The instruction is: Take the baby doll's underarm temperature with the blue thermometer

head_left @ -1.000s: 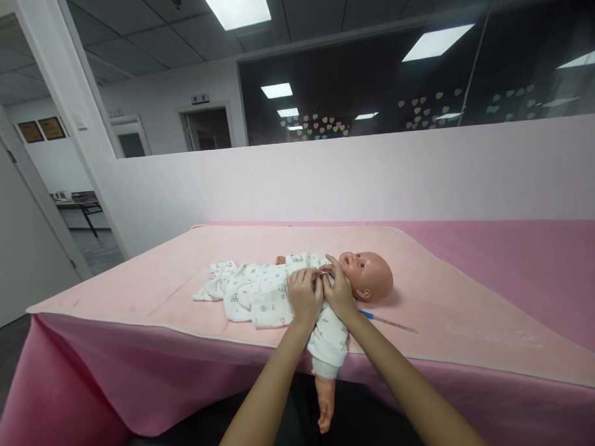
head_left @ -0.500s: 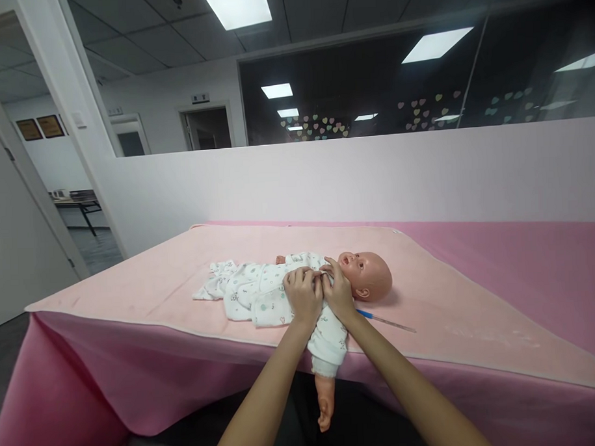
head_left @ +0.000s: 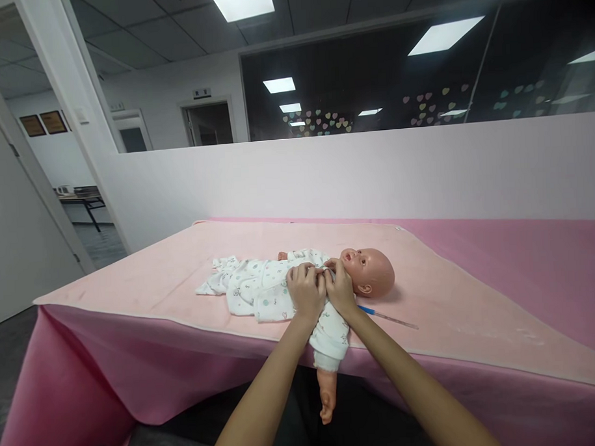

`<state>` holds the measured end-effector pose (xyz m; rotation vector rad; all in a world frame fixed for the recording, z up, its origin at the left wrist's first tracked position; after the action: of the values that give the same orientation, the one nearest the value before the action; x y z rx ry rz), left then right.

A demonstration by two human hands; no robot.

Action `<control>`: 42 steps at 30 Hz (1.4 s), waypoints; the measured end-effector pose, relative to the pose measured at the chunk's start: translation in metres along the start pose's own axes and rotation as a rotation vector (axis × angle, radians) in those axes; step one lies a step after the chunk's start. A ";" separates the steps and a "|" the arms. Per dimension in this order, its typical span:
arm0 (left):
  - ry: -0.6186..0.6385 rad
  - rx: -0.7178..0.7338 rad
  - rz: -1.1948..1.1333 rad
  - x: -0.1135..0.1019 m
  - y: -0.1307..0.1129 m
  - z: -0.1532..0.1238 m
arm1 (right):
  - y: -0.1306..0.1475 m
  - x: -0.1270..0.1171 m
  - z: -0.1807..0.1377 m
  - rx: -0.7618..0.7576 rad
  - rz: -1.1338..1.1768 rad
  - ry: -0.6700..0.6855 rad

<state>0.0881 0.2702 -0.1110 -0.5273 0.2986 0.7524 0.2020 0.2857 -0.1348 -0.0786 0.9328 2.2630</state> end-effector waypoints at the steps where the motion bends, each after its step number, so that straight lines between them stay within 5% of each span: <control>1: 0.004 0.006 -0.003 0.000 0.000 0.000 | -0.002 0.000 0.000 0.006 -0.004 -0.006; 27: 0.072 -0.015 0.054 0.004 0.000 0.000 | 0.005 -0.004 0.000 -0.043 -0.050 -0.024; 42: -0.055 -0.120 -0.123 -0.006 0.011 0.000 | 0.007 -0.008 0.000 -0.049 0.042 -0.076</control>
<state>0.0756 0.2733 -0.1126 -0.6316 0.1689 0.6672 0.2038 0.2771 -0.1283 0.0052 0.8464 2.3110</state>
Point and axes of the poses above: each hand's wrist, its own z-axis towards the middle knuckle, its own x-axis out of the palm, y = z × x, the point moved 7 cm from there along z, towards the middle knuckle, and after that the axes turned 4 degrees about y, right-handed, at the moved point
